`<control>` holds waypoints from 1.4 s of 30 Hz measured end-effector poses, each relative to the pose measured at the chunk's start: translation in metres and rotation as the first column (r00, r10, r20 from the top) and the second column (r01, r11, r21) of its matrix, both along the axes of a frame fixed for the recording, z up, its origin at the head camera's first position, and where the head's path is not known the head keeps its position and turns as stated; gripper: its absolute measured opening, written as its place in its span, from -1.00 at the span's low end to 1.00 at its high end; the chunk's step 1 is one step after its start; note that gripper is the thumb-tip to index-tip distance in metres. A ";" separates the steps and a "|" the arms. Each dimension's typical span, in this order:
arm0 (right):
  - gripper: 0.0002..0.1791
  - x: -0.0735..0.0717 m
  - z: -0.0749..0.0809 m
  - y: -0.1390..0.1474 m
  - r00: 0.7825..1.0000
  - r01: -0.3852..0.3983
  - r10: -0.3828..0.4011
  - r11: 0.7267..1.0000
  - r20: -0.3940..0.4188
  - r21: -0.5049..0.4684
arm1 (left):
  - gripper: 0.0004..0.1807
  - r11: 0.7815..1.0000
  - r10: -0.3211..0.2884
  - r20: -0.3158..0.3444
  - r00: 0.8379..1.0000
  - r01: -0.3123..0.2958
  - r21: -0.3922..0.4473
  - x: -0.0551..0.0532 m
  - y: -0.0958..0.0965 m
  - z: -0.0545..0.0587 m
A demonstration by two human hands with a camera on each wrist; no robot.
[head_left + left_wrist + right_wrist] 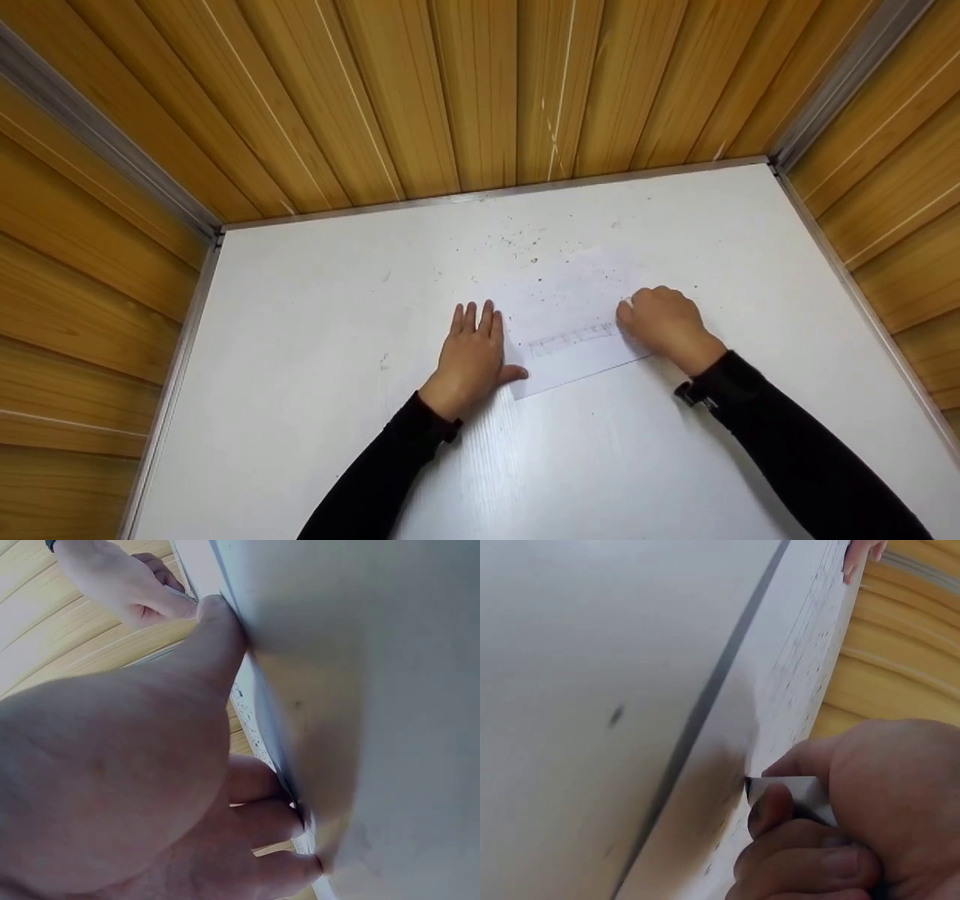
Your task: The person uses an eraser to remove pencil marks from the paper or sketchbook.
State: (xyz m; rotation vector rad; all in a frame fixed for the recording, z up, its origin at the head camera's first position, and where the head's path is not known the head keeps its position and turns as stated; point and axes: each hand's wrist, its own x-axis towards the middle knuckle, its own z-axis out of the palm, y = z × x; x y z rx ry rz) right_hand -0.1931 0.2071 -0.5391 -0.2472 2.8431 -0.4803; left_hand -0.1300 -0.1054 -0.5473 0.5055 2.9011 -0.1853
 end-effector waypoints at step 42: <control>-0.56 0.024 0.000 -0.055 0.984 -0.158 0.147 0.982 -0.100 -0.107 | 0.29 0.999 -0.002 -0.042 0.999 0.000 -0.043 0.003 0.003 -0.002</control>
